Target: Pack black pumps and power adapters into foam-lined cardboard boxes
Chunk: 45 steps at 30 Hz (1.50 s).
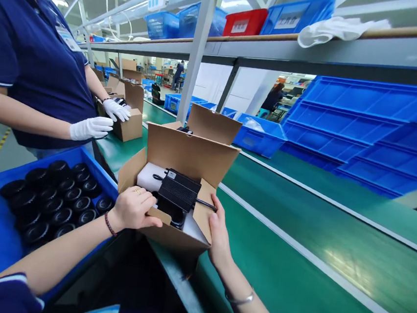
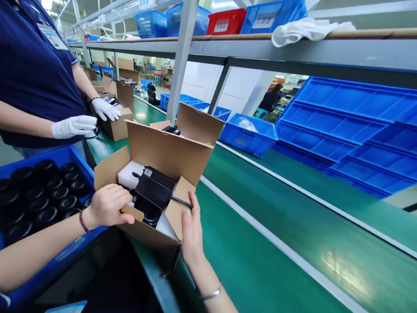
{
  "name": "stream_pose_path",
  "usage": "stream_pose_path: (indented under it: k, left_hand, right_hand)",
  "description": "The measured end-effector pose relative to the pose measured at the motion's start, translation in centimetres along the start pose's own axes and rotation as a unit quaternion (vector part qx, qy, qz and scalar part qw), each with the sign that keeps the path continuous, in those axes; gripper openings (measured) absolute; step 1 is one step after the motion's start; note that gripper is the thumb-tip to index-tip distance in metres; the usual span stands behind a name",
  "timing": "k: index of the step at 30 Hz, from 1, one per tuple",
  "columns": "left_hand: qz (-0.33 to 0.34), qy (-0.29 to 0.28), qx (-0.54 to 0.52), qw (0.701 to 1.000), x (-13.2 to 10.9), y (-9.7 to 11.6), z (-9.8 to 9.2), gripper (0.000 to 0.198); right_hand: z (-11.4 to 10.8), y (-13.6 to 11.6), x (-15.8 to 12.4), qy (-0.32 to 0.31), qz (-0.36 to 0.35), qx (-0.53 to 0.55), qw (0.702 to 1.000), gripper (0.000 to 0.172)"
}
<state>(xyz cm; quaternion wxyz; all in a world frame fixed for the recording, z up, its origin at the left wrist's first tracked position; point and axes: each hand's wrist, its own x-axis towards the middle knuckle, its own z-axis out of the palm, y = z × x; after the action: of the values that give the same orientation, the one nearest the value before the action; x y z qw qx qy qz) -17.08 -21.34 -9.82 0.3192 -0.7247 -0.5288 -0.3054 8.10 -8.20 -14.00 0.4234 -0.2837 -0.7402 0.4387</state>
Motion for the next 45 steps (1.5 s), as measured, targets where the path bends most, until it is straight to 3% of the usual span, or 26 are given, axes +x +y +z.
stream_pose_path:
  k: [3, 7, 12, 14, 17, 20, 22, 26, 29, 32, 35, 38, 41, 45]
  left_hand:
    - [-0.015, -0.003, 0.003, 1.0, 0.9, -0.7, 2.6, 0.074]
    - [-0.017, -0.052, -0.024, 0.998, 1.2, -4.3, 4.3, 0.082]
    - [-0.06, -0.065, -0.029, 0.996, 0.0, -9.7, 3.0, 0.077]
    - [-0.065, -0.054, -0.021, 0.996, -0.8, -12.2, 2.2, 0.07]
    - [-0.065, -0.027, -0.001, 0.998, -2.1, -16.3, 1.2, 0.061]
    - [-0.079, -0.003, 0.029, 0.996, -3.3, -21.0, 0.7, 0.056]
    - [-0.101, 0.003, 0.052, 0.994, -3.6, -24.1, 0.5, 0.054]
    - [-0.166, 0.014, 0.111, 0.98, -2.7, -29.4, -0.2, 0.046]
    - [-0.228, 0.074, 0.169, 0.956, -1.6, -31.2, -0.9, 0.023]
    - [-0.263, 0.172, 0.214, 0.925, -0.2, -29.9, -0.9, 0.03]
    - [-0.225, 0.185, 0.203, 0.935, 1.6, -24.9, 0.1, 0.043]
    - [-0.134, 0.078, 0.118, 0.981, 3.6, -18.1, 1.8, 0.031]
    - [-0.086, -0.045, 0.021, 0.995, 4.9, -12.6, 3.7, 0.021]
    - [-0.142, -0.123, -0.058, 0.98, 4.4, -9.9, 6.1, 0.034]
  right_hand:
    - [-0.2, 0.6, -0.2, 0.036, -0.007, -0.035, 0.999, 0.061]
    - [2.1, 0.8, -1.0, 0.084, -0.014, -0.099, 0.991, 0.065]
    - [5.7, 0.1, -0.3, -0.008, -0.074, -0.181, 0.981, 0.08]
    - [5.6, -0.2, 1.5, -0.042, -0.14, -0.235, 0.961, 0.074]
    - [3.3, -0.9, 6.1, -0.025, -0.219, -0.316, 0.923, 0.051]
    - [0.6, -1.9, 11.8, 0.004, -0.25, -0.366, 0.896, 0.041]
    - [-0.3, -2.7, 15.1, -0.015, -0.272, -0.407, 0.872, 0.038]
    - [0.3, -3.4, 19.2, -0.104, -0.294, -0.496, 0.81, 0.035]
    - [1.9, -3.2, 20.3, -0.141, -0.273, -0.556, 0.772, 0.023]
    - [3.2, -2.9, 20.7, -0.145, -0.243, -0.596, 0.751, 0.025]
    - [3.4, -2.8, 21.1, -0.165, -0.235, -0.603, 0.744, 0.029]
    - [2.5, -2.8, 21.2, -0.194, -0.233, -0.6, 0.741, 0.024]
    - [0.9, -2.8, 20.7, -0.211, -0.237, -0.602, 0.733, 0.023]
    - [-2.1, -2.8, 18.6, -0.232, -0.254, -0.603, 0.719, 0.025]
